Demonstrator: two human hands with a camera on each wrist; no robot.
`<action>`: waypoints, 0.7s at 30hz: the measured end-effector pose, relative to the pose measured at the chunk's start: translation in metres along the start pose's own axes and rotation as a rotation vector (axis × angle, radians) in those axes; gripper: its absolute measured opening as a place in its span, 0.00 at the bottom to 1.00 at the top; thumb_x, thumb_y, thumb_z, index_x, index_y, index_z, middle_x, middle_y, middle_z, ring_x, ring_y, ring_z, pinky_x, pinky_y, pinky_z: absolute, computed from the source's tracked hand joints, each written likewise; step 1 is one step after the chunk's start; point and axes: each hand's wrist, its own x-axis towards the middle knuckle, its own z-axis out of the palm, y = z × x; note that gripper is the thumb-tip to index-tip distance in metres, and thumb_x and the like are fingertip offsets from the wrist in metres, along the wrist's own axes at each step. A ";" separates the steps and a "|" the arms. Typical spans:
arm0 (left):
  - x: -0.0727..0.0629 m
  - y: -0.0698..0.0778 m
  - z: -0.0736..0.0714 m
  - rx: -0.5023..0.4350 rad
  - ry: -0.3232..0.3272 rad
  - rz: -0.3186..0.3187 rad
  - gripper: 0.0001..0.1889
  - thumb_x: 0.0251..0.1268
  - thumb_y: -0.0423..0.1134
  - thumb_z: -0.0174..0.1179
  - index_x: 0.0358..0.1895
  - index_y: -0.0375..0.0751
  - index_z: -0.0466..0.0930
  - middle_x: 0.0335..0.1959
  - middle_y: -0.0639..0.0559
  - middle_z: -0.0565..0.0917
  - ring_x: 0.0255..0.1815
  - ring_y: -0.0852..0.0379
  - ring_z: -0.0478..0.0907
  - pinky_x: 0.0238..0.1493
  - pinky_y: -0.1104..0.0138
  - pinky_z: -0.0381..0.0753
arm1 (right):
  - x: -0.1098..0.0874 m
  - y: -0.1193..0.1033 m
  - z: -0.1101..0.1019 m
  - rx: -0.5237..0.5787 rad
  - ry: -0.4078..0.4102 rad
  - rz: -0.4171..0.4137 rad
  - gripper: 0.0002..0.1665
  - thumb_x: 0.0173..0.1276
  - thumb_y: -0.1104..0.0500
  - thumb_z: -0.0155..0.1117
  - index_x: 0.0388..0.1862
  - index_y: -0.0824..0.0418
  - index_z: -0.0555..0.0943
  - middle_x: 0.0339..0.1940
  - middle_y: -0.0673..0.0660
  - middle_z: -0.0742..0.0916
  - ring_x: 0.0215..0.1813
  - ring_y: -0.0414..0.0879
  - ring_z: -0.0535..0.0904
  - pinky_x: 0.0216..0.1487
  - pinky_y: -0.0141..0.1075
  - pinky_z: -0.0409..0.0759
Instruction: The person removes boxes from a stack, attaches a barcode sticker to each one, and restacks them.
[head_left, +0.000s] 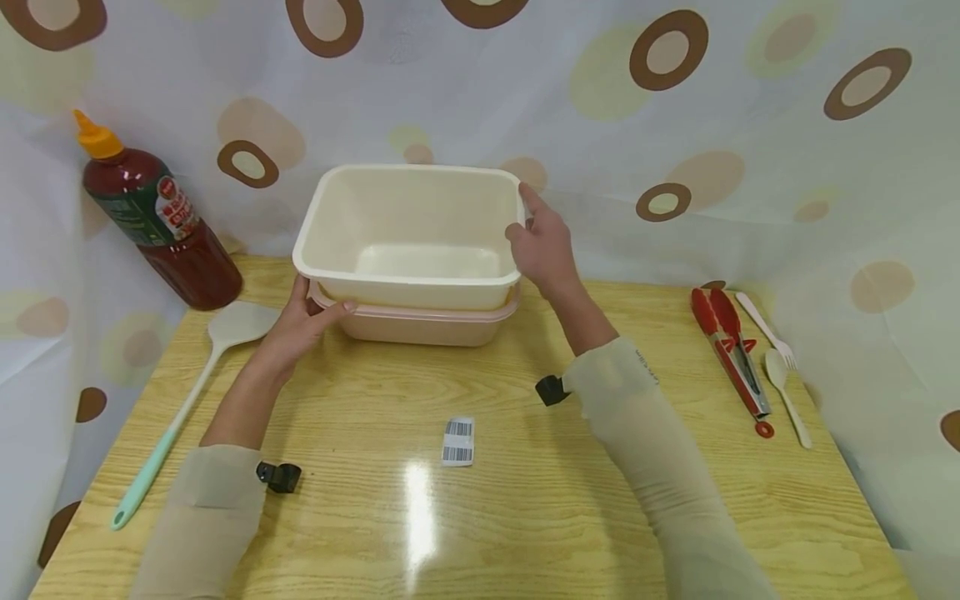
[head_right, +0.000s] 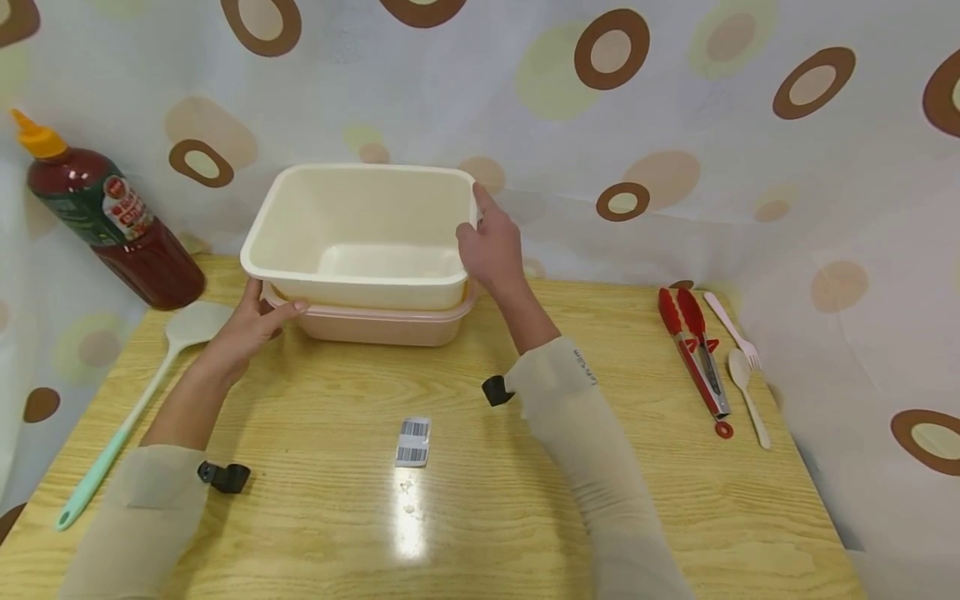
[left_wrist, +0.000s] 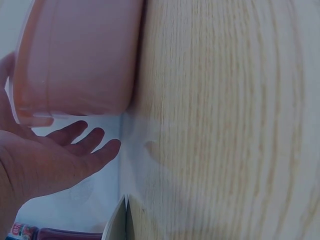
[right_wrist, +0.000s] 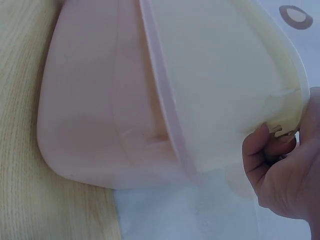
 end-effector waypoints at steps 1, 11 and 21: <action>0.000 0.000 0.000 0.001 0.000 -0.005 0.47 0.71 0.47 0.63 0.76 0.87 0.36 0.82 0.53 0.51 0.80 0.48 0.55 0.80 0.42 0.46 | 0.000 -0.002 -0.001 0.007 -0.002 0.001 0.42 0.69 0.62 0.50 0.83 0.51 0.56 0.17 0.51 0.78 0.27 0.45 0.80 0.32 0.33 0.82; 0.002 0.003 0.001 0.022 0.006 -0.042 0.49 0.71 0.49 0.63 0.76 0.85 0.32 0.76 0.48 0.61 0.74 0.48 0.65 0.80 0.45 0.49 | -0.005 -0.012 -0.014 0.175 -0.024 0.011 0.42 0.70 0.64 0.50 0.83 0.49 0.55 0.26 0.55 0.82 0.27 0.43 0.79 0.29 0.32 0.81; 0.001 0.005 0.000 0.022 -0.004 -0.093 0.54 0.71 0.51 0.62 0.78 0.79 0.22 0.81 0.44 0.57 0.80 0.47 0.58 0.82 0.46 0.45 | -0.008 -0.030 -0.026 0.283 -0.009 0.000 0.42 0.71 0.66 0.50 0.83 0.51 0.55 0.32 0.59 0.85 0.30 0.43 0.79 0.33 0.32 0.83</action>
